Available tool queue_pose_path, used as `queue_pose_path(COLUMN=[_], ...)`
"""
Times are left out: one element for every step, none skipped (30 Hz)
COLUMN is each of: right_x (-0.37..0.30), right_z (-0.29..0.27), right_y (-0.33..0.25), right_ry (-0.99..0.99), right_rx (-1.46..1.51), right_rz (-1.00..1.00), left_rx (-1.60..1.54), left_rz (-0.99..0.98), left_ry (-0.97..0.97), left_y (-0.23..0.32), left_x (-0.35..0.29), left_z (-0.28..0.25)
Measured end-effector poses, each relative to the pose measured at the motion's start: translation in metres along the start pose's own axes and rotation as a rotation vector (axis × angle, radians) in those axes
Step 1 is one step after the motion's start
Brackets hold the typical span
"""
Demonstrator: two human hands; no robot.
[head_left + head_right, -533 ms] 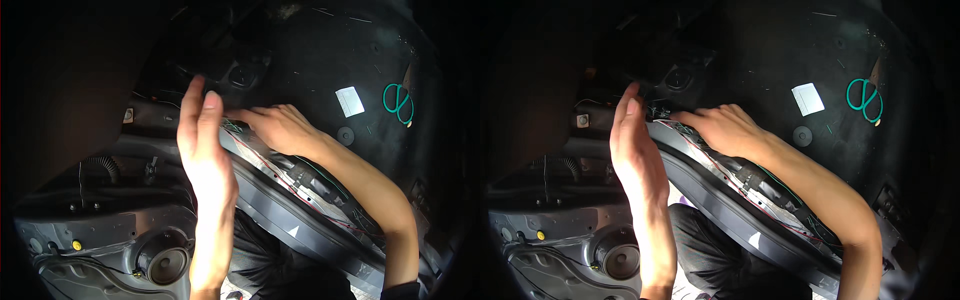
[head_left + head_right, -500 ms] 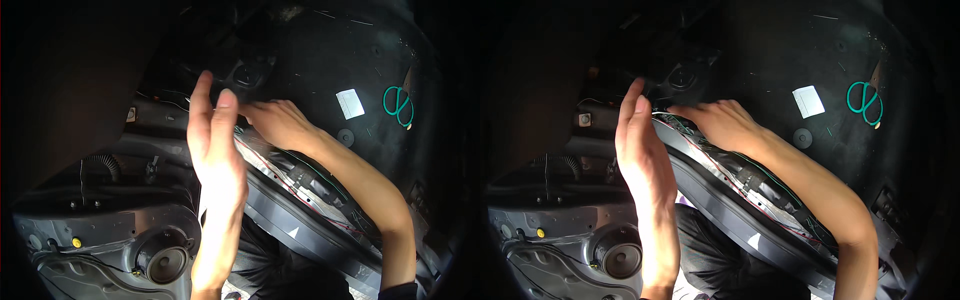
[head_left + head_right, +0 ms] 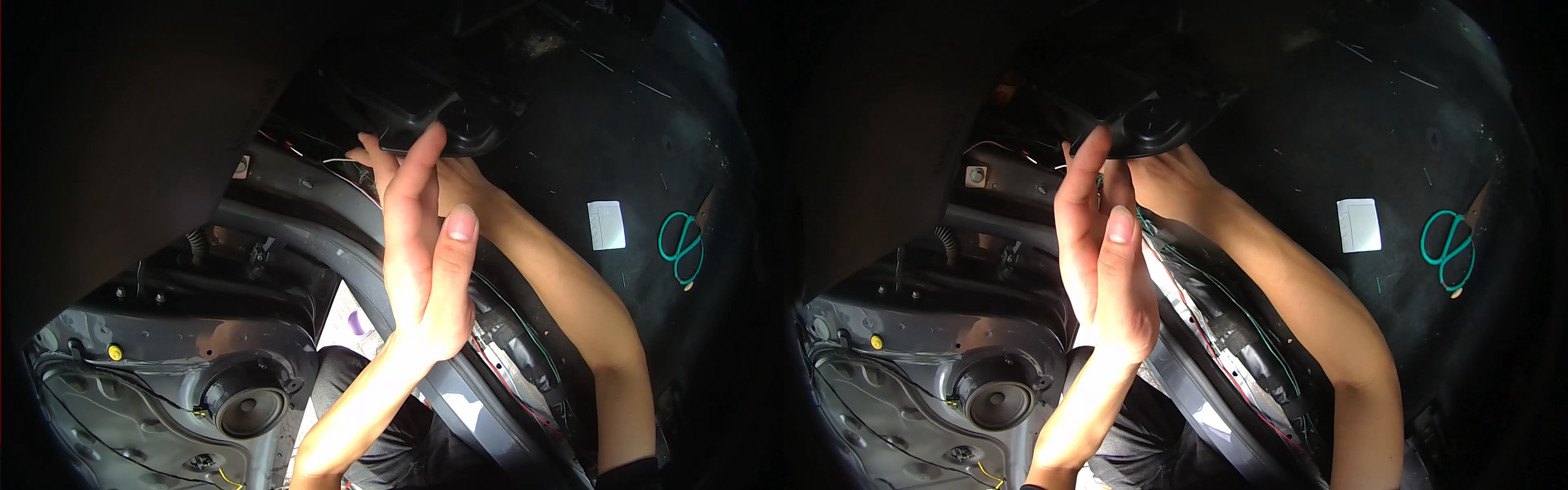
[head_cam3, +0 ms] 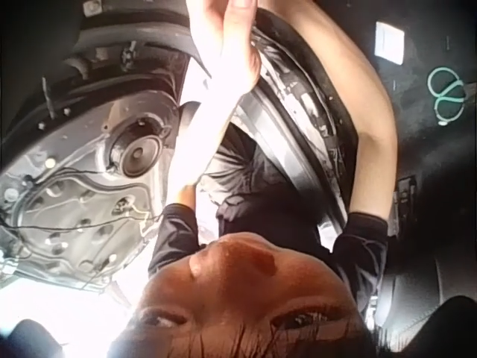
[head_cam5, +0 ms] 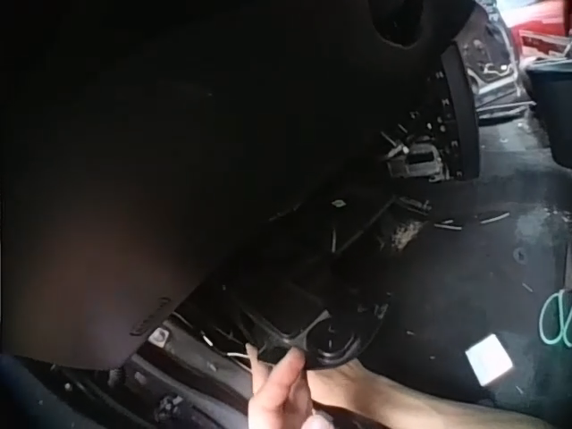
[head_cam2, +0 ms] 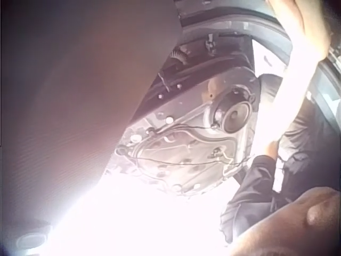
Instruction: Connecting and routing electrical wires inside a car floorboard and reinstalling plastic interior panels.
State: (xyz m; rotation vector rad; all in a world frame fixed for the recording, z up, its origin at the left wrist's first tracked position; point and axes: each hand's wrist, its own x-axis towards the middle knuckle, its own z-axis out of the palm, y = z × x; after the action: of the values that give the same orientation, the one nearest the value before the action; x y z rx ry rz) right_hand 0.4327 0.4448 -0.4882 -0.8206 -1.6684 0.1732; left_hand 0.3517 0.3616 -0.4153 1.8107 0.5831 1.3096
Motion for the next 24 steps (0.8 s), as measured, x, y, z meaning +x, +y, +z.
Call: queue_pose_path(right_x=[-0.007, -0.014, -0.016, -0.019, -0.021, -0.016, -0.011, -0.003, 0.001, 0.000, -0.001, 0.003, 0.007, 0.012, 0.017, 0.021, 0.025, 0.026, 0.026, 0.025, 0.031, 0.036, 0.039, 0.054], right_z=[0.008, 0.017, 0.028, 0.036, 0.045, 0.031, 0.014, 0.021, 0.033, 0.021, 0.008, 0.013, 0.018, 0.022, 0.027, 0.030, 0.034, 0.025, 0.015, 0.004, 0.010, 0.013, 0.012, -0.005], right_y=[0.009, 0.016, 0.014, 0.013, 0.012, 0.004, -0.003, -0.006, -0.006, -0.002, 0.002, 0.005, 0.009, 0.013, 0.017, 0.021, 0.025, 0.028, 0.031, 0.034, 0.030, 0.024, 0.019, -0.005], right_ry=[-0.011, -0.015, 0.061, 0.138, 0.079, 0.068, 0.079, 0.110, 0.117, 0.074, 0.030, 0.000, -0.031, -0.062, -0.093, -0.130, -0.166, -0.202, -0.236, -0.268, -0.296, -0.323, -0.320, -0.614], right_rx=[-0.142, -0.132, -0.207, -0.281, -0.508, -0.529, -0.376, -0.162, -0.125, -0.108, -0.091, -0.021, 0.047, 0.115, 0.181, 0.242, 0.304, 0.336, 0.368, 0.398, 0.472, 0.543, 0.559, 0.512], right_rz=[-0.033, -0.044, -0.095, -0.144, -0.181, -0.179, -0.123, -0.083, -0.095, -0.089, -0.081, -0.083, -0.086, -0.090, -0.094, -0.093, -0.093, -0.079, -0.064, -0.046, -0.052, -0.058, -0.067, 0.197], left_rx=[0.039, 0.077, 0.102, 0.115, 0.113, 0.073, 0.062, 0.101, 0.166, 0.156, 0.118, 0.209, 0.299, 0.313, 0.303, 0.283, 0.264, 0.200, 0.118, 0.034, 0.056, 0.139, 0.221, 0.235], left_rz=[-0.023, -0.046, -0.047, -0.048, -0.076, -0.101, -0.077, -0.076, -0.099, -0.116, -0.109, -0.058, -0.007, -0.008, -0.085, -0.164, -0.204, -0.225, -0.265, -0.305, -0.307, -0.305, -0.301, -0.299], left_ry=[-0.010, -0.019, -0.041, -0.032, -0.033, -0.046, -0.030, -0.016, -0.018, -0.040, -0.046, -0.058, -0.071, -0.064, -0.102, -0.138, -0.094, -0.072, -0.096, -0.124, -0.116, -0.117, -0.118, -0.106], left_y=[-0.004, -0.008, -0.011, -0.011, -0.011, -0.010, -0.005, -0.005, -0.004, -0.002, -0.002, -0.003, -0.004, -0.002, 0.003, 0.007, 0.013, 0.017, 0.020, 0.021, 0.021, 0.019, 0.019, 0.023], left_x=[-0.004, -0.007, -0.009, -0.010, -0.010, -0.009, -0.006, -0.006, -0.008, -0.009, -0.008, -0.008, -0.007, -0.007, -0.006, -0.007, -0.007, -0.007, -0.009, -0.011, -0.016, -0.021, -0.025, -0.027], left_z=[-0.002, -0.002, -0.006, -0.007, -0.008, -0.002, 0.007, 0.001, -0.006, 0.002, 0.009, 0.004, 0.000, -0.006, -0.012, -0.016, -0.016, -0.012, -0.011, -0.011, -0.020, -0.029, -0.036, -0.044])
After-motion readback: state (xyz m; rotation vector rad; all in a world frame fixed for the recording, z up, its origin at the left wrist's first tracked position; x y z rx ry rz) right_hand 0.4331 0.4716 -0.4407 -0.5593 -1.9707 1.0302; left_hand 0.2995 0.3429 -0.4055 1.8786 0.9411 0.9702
